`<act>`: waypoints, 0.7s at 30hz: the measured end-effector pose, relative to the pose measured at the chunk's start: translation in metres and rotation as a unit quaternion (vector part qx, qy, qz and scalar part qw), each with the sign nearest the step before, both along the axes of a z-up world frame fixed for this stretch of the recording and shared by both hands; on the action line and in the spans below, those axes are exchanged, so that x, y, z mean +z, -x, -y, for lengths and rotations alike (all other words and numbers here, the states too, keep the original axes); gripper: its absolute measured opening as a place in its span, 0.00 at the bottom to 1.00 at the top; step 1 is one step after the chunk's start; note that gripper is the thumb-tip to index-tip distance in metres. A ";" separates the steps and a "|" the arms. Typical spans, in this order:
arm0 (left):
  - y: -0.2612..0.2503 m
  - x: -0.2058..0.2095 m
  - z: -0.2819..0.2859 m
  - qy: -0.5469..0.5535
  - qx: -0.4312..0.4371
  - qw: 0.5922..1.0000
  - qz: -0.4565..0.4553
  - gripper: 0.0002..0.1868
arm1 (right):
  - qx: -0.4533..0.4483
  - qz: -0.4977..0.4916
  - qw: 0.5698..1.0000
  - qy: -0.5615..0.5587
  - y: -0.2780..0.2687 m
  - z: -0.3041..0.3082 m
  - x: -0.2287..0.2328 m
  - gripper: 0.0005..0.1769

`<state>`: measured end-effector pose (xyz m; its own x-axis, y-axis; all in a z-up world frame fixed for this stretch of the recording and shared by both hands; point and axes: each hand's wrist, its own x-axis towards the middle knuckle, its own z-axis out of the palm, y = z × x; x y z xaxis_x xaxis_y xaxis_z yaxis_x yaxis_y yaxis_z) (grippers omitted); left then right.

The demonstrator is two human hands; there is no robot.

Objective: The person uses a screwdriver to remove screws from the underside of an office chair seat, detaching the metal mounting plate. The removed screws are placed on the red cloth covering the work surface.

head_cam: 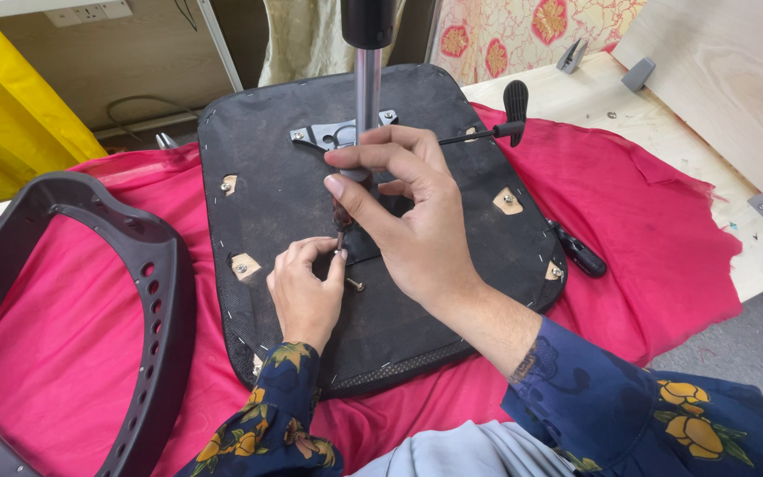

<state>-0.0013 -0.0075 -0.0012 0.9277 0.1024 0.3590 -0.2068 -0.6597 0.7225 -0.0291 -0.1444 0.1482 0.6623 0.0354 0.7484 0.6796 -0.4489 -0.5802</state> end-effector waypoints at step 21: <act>0.001 0.003 0.001 -0.014 -0.005 1.000 0.024 0.12 | 0.031 -0.104 0.994 -0.030 -0.004 0.007 -0.006 0.11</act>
<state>-0.0027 -0.0084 0.0017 0.9105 0.0826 0.4052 -0.2472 -0.6769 0.6934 -0.0254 -0.1511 0.1425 0.8009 0.0395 0.5976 0.5672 -0.3704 -0.7356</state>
